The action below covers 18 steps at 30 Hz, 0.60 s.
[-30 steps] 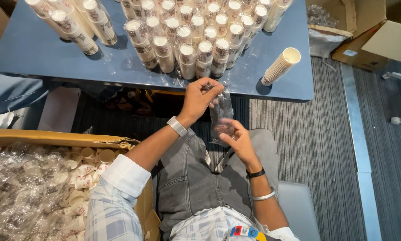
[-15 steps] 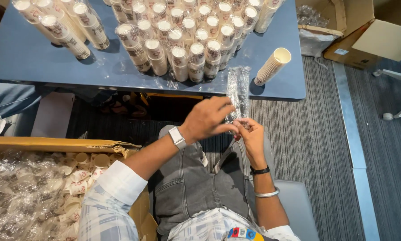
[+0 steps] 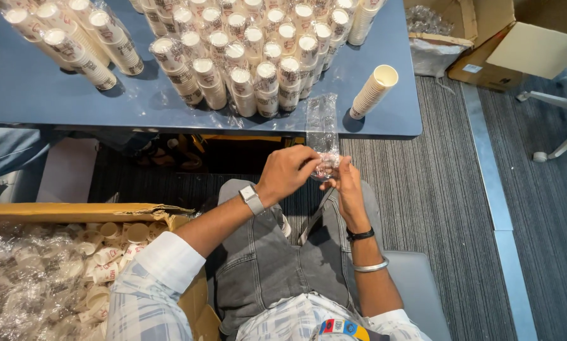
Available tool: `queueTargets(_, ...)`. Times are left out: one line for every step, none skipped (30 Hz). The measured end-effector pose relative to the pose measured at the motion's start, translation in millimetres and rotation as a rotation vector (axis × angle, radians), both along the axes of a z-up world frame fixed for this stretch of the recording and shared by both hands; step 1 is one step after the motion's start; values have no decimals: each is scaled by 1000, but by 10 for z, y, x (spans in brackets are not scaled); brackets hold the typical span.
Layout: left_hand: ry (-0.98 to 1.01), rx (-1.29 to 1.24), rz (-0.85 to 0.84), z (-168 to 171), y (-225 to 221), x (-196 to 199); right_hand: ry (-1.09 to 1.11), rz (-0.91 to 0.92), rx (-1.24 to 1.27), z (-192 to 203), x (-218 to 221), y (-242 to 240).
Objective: Sorting and inspecting paper cups from a cardboard box and stacking them on a table.
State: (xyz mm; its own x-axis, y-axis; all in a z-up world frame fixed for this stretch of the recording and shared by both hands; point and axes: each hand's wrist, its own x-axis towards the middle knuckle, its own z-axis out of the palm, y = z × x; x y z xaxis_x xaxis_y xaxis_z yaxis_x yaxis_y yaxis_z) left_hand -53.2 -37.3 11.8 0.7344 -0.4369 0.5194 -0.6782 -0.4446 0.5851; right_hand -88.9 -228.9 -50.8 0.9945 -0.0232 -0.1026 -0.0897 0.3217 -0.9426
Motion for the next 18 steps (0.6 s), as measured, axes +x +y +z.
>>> queueTargets(3, -1, -1, 14, 3, 19, 3, -1, -1, 83, -15, 46)
queueTargets(212, -120, 30, 33, 2, 48, -71, 20, -20, 170, -21, 89)
queueTargets(422, -238, 59, 54, 0, 76, -145, 43, -38, 258, -27, 131)
queueTargets(423, -236, 56, 53, 3, 84, -144, 39, -37, 221, -24, 127)
queueTargets(477, -259, 52, 54, 6, 91, -159, 8, -114, 185, -21, 123)
queueTargets(530, -281, 49, 58, 18, 100, -174, -22, -188, 149, -13, 129)
queueTargets(530, -278, 47, 74, 23, 93, -174, -25, -186, 112, -15, 98)
queueTargets(485, -346, 49, 96, 29, 96, -154, -61, -238, 78, -4, 69)
queueTargets(439, -412, 50, 120, 36, 97, -133, -97, -289, 46, 5, 41)
queueTargets(436, -408, 48, 162, 63, 73, -136, -100, -286, 28, 17, 10)
queueTargets(327, -356, 84, 208, 88, 46, -173, -118, -252, 14, 27, -22)
queueTargets(207, -306, 113, 272, 94, 64, -220, -142, -220, 19, 83, -74)
queueTargets(193, -305, 103, 293, 119, 85, -235, -151, -219, 125, 181, -131)
queueTargets(211, -352, 140, 300, 119, 78, -293, -299, -259, 231, 236, -215)
queueTargets(229, -399, 177, 302, 118, 72, -351, -447, -299, 335, 288, -302)
queueTargets(227, -401, 167, 320, 129, 72, -354, -456, -303, 521, 439, -376)
queueTargets(197, -394, 166, 335, 140, 73, -337, -485, -420, 706, 588, -452)
queueTargets(168, -387, 167, 349, 154, 67, -317, -514, -538, 890, 729, -527)
